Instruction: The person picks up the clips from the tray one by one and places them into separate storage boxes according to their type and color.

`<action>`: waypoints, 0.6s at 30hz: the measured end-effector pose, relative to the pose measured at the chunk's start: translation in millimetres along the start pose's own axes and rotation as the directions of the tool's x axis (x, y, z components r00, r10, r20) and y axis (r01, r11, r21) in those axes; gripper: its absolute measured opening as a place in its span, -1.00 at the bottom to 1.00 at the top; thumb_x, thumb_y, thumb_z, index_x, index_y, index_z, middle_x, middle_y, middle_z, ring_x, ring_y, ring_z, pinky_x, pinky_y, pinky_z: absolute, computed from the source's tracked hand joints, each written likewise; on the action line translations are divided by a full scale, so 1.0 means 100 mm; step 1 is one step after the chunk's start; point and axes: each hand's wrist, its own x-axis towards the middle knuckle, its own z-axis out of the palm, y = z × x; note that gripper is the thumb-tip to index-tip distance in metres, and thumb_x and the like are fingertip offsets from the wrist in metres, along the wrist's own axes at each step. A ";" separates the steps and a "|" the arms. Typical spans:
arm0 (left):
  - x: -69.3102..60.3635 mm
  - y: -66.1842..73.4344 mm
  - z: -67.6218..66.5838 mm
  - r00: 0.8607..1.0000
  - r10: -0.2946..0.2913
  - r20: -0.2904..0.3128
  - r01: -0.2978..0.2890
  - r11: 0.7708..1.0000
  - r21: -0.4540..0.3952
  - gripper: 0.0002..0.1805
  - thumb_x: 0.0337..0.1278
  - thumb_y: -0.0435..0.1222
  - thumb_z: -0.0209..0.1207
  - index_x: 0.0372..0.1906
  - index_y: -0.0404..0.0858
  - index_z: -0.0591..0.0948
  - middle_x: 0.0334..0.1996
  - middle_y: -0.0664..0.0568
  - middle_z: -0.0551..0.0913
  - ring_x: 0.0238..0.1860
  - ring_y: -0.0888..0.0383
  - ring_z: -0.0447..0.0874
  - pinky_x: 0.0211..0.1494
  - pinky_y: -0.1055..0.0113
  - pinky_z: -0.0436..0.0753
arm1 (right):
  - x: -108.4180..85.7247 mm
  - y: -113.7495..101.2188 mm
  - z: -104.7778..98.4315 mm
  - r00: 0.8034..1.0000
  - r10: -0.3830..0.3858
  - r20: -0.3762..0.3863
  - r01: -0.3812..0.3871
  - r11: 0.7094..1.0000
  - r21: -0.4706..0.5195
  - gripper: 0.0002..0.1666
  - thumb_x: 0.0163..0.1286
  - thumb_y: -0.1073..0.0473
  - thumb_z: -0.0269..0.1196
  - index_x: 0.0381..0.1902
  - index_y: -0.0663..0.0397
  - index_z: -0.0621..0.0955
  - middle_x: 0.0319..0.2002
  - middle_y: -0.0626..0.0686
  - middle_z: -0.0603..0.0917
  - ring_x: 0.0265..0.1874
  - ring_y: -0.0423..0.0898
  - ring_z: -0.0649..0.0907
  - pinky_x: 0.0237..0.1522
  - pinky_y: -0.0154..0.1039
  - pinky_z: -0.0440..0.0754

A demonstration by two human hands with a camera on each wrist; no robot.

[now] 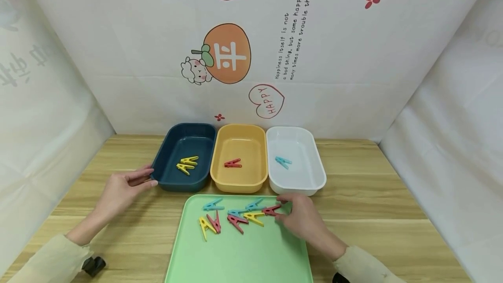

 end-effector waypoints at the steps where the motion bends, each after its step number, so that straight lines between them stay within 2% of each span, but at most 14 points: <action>1: 0.00 0.00 0.00 1.000 0.002 0.000 -0.002 1.000 0.000 -0.48 0.33 -0.27 0.45 0.26 -0.48 0.64 0.37 -0.26 0.54 0.17 -0.16 0.71 -0.03 0.44 0.75 | 0.00 0.01 0.01 1.000 -0.006 0.001 0.006 1.000 -0.006 -0.56 0.08 0.32 0.64 -0.03 0.12 0.81 -0.27 -0.02 0.75 -0.52 -0.17 0.50 -0.49 -0.26 0.49; 4: 0.00 0.00 0.00 1.000 0.009 -0.002 -0.009 1.000 0.005 -0.48 0.33 -0.27 0.44 0.26 -0.49 0.64 0.37 -0.26 0.54 0.16 -0.17 0.72 -0.03 0.44 0.75 | 0.01 0.04 0.03 1.000 -0.021 0.011 0.021 1.000 -0.018 -0.59 0.06 0.33 0.64 -0.09 0.09 0.82 -0.21 -0.04 0.77 -0.51 -0.17 0.50 -0.44 -0.24 0.50; 10: 0.00 0.00 0.01 1.000 0.012 0.001 -0.012 1.000 0.009 -0.48 0.33 -0.27 0.45 0.26 -0.49 0.65 0.36 -0.25 0.55 0.16 -0.16 0.72 -0.03 0.45 0.75 | -0.03 0.03 0.04 0.999 -0.004 0.039 0.005 1.000 -0.021 -0.63 -0.01 0.37 0.65 -0.20 0.00 0.83 -0.21 -0.07 0.76 -0.47 -0.17 0.51 -0.37 -0.21 0.54; 15: -0.01 0.00 0.01 1.000 0.008 0.007 -0.008 1.000 0.010 -0.48 0.34 -0.27 0.44 0.26 -0.49 0.64 0.37 -0.26 0.53 0.16 -0.17 0.72 -0.03 0.43 0.75 | -0.06 0.02 0.06 0.998 -0.010 0.057 0.012 1.000 -0.025 -0.57 -0.06 0.36 0.68 -0.17 0.03 0.84 -0.17 -0.07 0.78 -0.41 -0.16 0.57 -0.31 -0.18 0.60; 18: -0.01 0.00 0.01 1.000 0.002 0.004 -0.002 1.000 0.014 -0.48 0.34 -0.27 0.44 0.26 -0.49 0.65 0.37 -0.26 0.53 0.16 -0.18 0.72 -0.03 0.42 0.76 | -0.07 0.02 0.07 0.998 -0.036 0.051 0.039 0.998 -0.054 -0.55 -0.08 0.36 0.69 -0.16 0.03 0.84 -0.18 -0.09 0.78 -0.28 -0.11 0.65 -0.19 -0.10 0.68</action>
